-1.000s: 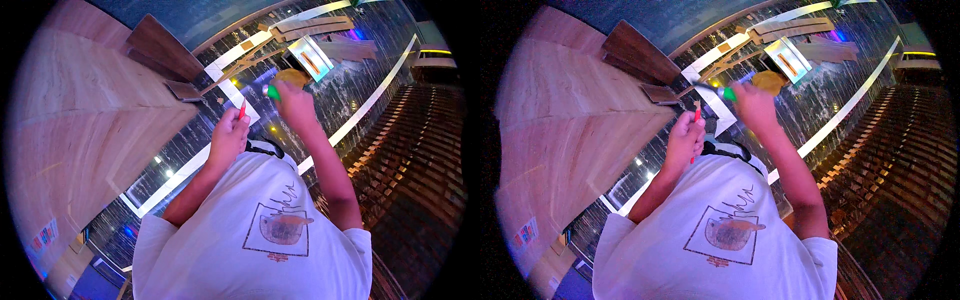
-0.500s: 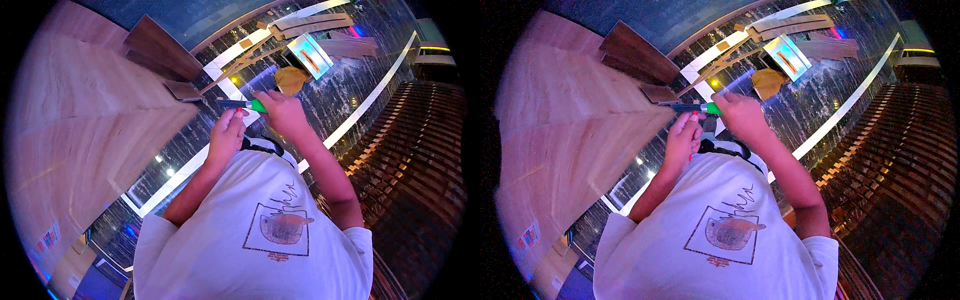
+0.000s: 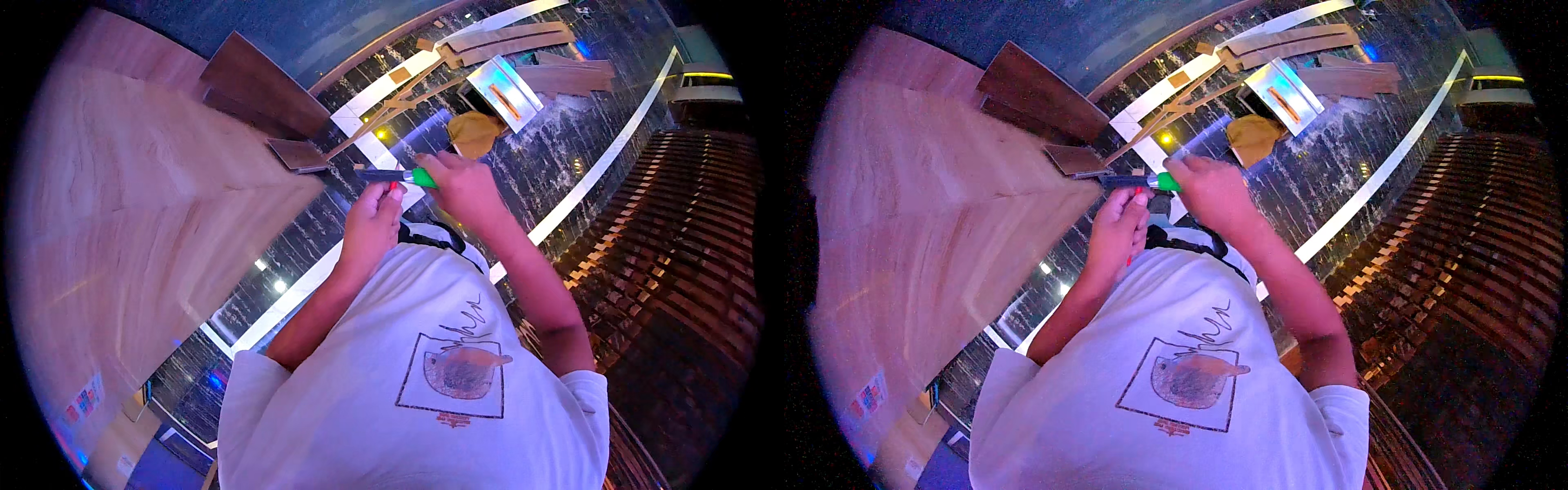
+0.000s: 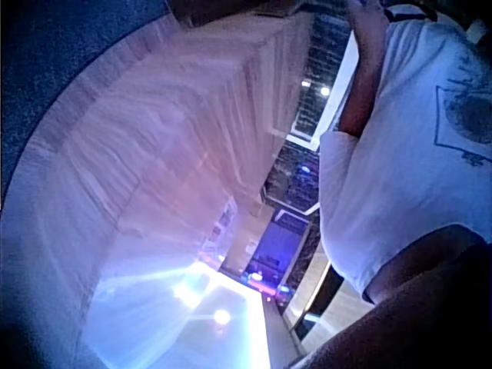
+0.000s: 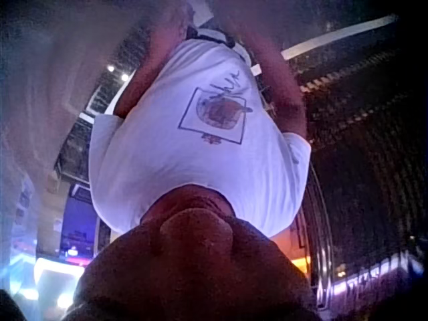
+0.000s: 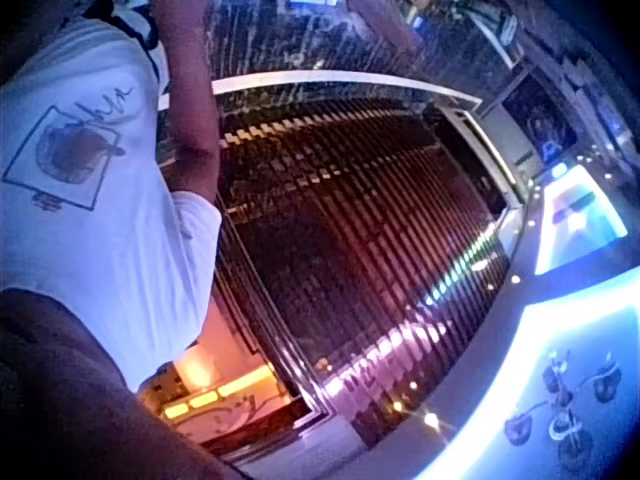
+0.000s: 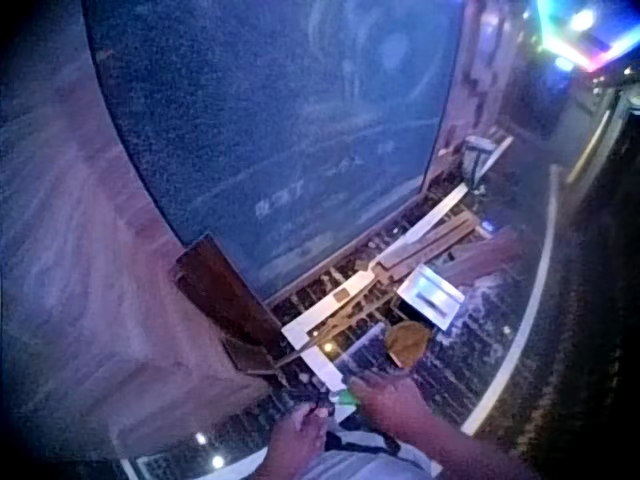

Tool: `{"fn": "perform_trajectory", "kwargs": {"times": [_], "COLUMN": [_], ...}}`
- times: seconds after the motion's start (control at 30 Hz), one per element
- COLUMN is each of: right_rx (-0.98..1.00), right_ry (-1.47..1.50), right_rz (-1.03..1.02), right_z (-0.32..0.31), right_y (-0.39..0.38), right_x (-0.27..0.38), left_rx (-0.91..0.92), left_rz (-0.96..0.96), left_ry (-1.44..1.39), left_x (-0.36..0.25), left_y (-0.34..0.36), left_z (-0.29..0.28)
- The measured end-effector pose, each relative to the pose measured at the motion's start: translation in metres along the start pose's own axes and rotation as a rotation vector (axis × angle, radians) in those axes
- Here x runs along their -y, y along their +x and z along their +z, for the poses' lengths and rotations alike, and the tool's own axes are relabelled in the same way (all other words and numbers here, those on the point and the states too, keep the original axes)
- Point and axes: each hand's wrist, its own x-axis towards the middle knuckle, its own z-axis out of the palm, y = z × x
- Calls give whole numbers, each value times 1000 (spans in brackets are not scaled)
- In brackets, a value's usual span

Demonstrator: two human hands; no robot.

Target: The person installs wood-patterned flooring panels by hand, using a utility knife to score and fit a piece into a corner and marking it with a red pencil.

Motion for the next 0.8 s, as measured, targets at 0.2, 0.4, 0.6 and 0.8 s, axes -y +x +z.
{"fn": "perform_trajectory", "kwargs": {"times": [0.2,0.4,0.6,0.8], "right_rx": [-17,-36,-5,12], "right_ry": [-91,-163,-24,-119], "right_rz": [105,334,66,356], "right_z": [0,19,0,7], "right_y": [17,16,16,29], "right_x": [-16,-45,0,-22], "left_rx": [29,74,96,101], "left_rz": [-24,-40,-66,-37], "left_ry": [-99,-158,-118,-100], "left_x": [-18,-23,-20,-28], "left_y": [13,13,16,17], "left_z": [-14,-17,-14,-20]}}
